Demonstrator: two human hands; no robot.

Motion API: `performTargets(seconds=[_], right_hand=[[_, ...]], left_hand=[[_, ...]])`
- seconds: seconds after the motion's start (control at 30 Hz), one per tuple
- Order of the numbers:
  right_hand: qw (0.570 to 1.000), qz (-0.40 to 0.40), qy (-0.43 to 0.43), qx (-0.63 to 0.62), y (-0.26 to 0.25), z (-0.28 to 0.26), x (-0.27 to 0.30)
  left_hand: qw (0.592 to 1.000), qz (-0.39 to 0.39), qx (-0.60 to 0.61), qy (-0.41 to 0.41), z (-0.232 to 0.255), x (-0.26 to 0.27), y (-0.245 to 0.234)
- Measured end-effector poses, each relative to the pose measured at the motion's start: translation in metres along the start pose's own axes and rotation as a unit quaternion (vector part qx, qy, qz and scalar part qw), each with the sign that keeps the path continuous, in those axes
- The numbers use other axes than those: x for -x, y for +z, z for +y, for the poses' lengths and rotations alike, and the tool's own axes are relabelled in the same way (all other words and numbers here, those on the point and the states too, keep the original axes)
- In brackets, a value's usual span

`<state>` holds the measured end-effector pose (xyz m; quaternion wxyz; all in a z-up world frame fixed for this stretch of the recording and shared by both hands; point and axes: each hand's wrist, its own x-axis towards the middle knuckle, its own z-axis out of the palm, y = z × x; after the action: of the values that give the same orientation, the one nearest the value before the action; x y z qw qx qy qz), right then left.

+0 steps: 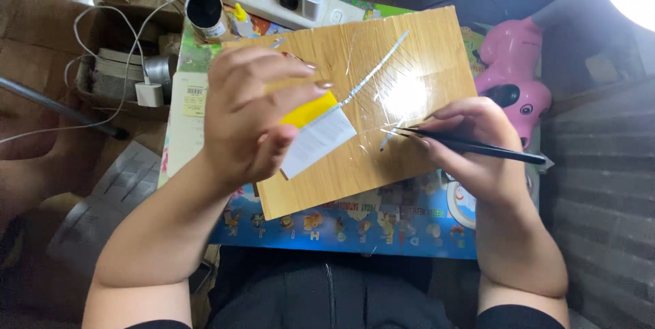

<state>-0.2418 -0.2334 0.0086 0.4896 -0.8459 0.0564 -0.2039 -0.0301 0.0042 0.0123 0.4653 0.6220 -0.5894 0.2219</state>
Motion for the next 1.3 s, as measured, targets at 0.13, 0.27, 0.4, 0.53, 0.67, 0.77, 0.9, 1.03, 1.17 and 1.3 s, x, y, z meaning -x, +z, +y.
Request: performTargets(seconds=[0.13, 0.27, 0.4, 0.53, 0.67, 0.77, 0.9, 1.03, 1.17, 1.3], right_hand=[[1.0, 0.013, 0.025, -0.008, 0.005, 0.004, 0.003], [0.999, -0.004, 0.019, 0.049, 0.007, -0.002, 0.003], [0.995, -0.003, 0.034, 0.095, 0.01, -0.006, 0.004], [0.997, 0.014, 0.028, 0.065, 0.01, 0.0, 0.008], [0.996, 0.071, 0.028, 0.048, -0.001, 0.002, 0.007], [0.992, 0.1, 0.03, 0.067, -0.006, 0.001, 0.002], [0.994, 0.082, 0.044, 0.064, -0.004, 0.002, -0.004], [0.993, 0.069, 0.033, 0.095, -0.006, -0.001, -0.006], [0.994, 0.094, 0.029, 0.052, -0.011, 0.005, -0.002], [0.992, 0.122, -0.004, -0.027, -0.008, 0.01, 0.006]], left_hand=[[1.0, 0.0, -0.006, 0.012, 0.004, -0.003, -0.003], [0.999, 0.002, -0.027, 0.042, 0.004, -0.005, -0.001], [0.999, 0.002, -0.017, 0.042, 0.004, -0.006, -0.001], [0.998, 0.005, -0.016, 0.052, 0.004, -0.008, -0.002], [0.999, 0.004, -0.009, 0.052, 0.005, -0.008, -0.001], [0.999, 0.005, -0.007, 0.052, 0.005, -0.008, -0.001], [0.999, -0.005, -0.008, 0.051, 0.004, -0.007, -0.002], [0.999, -0.002, -0.006, 0.049, 0.005, -0.007, -0.001], [0.999, -0.005, -0.008, 0.046, 0.005, -0.007, -0.001], [0.998, -0.011, -0.027, 0.058, 0.007, -0.011, -0.005]])
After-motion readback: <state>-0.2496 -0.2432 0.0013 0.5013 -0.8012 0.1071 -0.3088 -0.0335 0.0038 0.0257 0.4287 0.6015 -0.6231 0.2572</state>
